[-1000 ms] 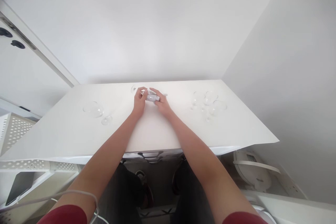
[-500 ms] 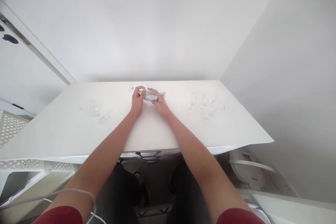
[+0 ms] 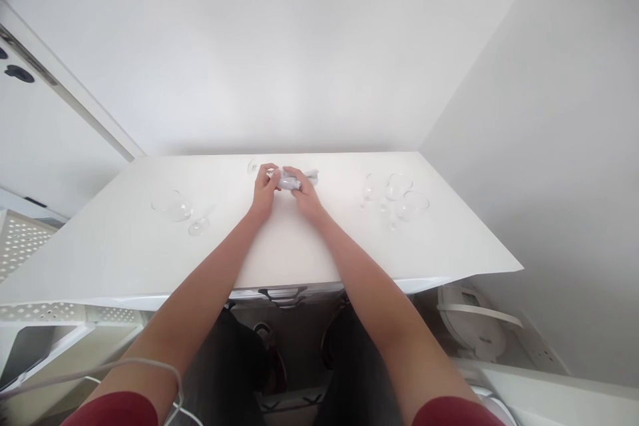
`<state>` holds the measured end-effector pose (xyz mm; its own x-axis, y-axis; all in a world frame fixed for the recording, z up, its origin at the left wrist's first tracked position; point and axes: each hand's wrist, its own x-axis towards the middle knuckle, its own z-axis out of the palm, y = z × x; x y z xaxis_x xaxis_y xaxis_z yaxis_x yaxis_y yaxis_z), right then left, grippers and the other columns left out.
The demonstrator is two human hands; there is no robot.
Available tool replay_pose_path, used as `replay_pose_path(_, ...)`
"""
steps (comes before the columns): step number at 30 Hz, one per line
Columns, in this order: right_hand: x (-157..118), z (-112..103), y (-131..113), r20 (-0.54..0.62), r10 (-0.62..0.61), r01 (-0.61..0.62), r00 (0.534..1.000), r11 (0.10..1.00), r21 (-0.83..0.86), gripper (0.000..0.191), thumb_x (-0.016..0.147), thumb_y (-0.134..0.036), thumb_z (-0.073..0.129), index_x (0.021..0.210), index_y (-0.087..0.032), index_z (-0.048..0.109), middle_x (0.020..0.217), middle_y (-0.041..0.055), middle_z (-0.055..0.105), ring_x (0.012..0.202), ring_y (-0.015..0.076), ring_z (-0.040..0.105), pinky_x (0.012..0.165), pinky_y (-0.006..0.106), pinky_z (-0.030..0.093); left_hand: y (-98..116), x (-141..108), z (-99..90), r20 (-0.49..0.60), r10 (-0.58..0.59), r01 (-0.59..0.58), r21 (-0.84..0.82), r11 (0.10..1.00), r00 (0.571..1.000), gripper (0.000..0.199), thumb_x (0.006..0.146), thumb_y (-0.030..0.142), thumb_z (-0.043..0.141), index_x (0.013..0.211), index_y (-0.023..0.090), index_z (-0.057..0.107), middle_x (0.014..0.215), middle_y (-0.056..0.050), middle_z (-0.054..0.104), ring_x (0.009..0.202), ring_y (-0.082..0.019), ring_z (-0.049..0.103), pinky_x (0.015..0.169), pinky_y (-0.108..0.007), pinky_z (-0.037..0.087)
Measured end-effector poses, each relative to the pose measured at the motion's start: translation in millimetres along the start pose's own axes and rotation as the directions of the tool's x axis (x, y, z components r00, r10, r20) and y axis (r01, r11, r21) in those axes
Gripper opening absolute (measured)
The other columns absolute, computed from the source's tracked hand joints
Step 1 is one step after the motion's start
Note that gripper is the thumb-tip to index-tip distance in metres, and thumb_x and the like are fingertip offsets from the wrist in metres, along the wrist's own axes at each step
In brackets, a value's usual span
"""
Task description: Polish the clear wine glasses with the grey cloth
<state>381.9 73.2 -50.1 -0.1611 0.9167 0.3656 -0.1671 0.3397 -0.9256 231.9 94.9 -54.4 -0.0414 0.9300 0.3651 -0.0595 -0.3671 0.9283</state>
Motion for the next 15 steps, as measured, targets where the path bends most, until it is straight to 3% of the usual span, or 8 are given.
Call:
replay_pose_path(3, -2.0, 5.9, -0.6, 0.064, -0.035, 0.039, 0.997, 0.998, -0.059, 0.068, 0.067, -0.013, 0.057, 0.132, -0.032, 0.068, 0.143, 0.0019, 0.063, 0.139, 0.0292, 0.05, 0.127, 0.053, 0.034, -3.0, 1.0, -0.8, 0.029, -0.013, 0.016, -0.09, 0.996, 1.0, 0.035, 0.101, 0.061, 0.053, 0.103, 0.026, 0.059, 0.104, -0.005, 0.061, 0.095, -0.021, 0.061, 0.086, -0.036, 0.053)
replay_pose_path(6, -0.7, 3.6, 0.0, -0.05, 0.122, -0.113, 0.991, 0.98, 0.164, 0.082, 0.066, -0.015, 0.059, 0.146, -0.036, 0.055, 0.135, 0.0024, 0.066, 0.127, 0.0279, 0.058, 0.114, 0.054, 0.049, -1.6, 1.7, -1.6, 0.154, 0.017, 0.02, -0.233, 0.972, 0.988, 0.029, 0.101, 0.053, 0.054, 0.115, 0.029, 0.062, 0.125, -0.007, 0.064, 0.11, -0.024, 0.064, 0.094, -0.039, 0.054)
replay_pose_path(9, 1.1, -3.8, -0.5, -0.101, 0.266, -0.212, 0.959, 0.905, 0.37, 0.09, 0.066, -0.017, 0.062, 0.152, -0.039, 0.046, 0.123, 0.0013, 0.067, 0.112, 0.0249, 0.064, 0.101, 0.05, 0.058, 3.6, 0.2, -1.1, 0.249, 0.053, 0.01, -0.246, 0.969, 0.967, 0.037, 0.095, 0.048, 0.066, 0.128, 0.031, 0.063, 0.134, -0.008, 0.063, 0.115, -0.025, 0.063, 0.098, -0.04, 0.053)
replay_pose_path(11, 1.0, -7.2, -2.3, -0.107, 0.244, -0.195, 0.964, 0.919, 0.342, 0.087, 0.066, -0.017, 0.061, 0.15, -0.038, 0.05, 0.119, 0.0008, 0.068, 0.109, 0.0238, 0.064, 0.1, 0.047, 0.057, 7.1, -1.5, -0.1, 0.24, 0.085, -0.04, -0.186, 0.982, 0.967, 0.043, 0.092, 0.049, 0.072, 0.129, 0.03, 0.064, 0.131, -0.009, 0.064, 0.112, -0.025, 0.063, 0.097, -0.039, 0.053)
replay_pose_path(15, -1.9, -5.8, -6.6, -0.086, 0.116, -0.111, 0.989, 0.992, 0.061, 0.076, 0.068, -0.019, 0.058, 0.141, -0.035, 0.062, 0.117, 0.0012, 0.068, 0.109, 0.0255, 0.059, 0.105, 0.046, 0.051, 9.4, -3.5, 1.5, 0.107, 0.072, -0.069, -0.034, 0.997, 0.992, 0.04, 0.093, 0.059, 0.07, 0.118, 0.028, 0.067, 0.107, -0.007, 0.067, 0.093, -0.023, 0.062, 0.084, -0.037, 0.054)
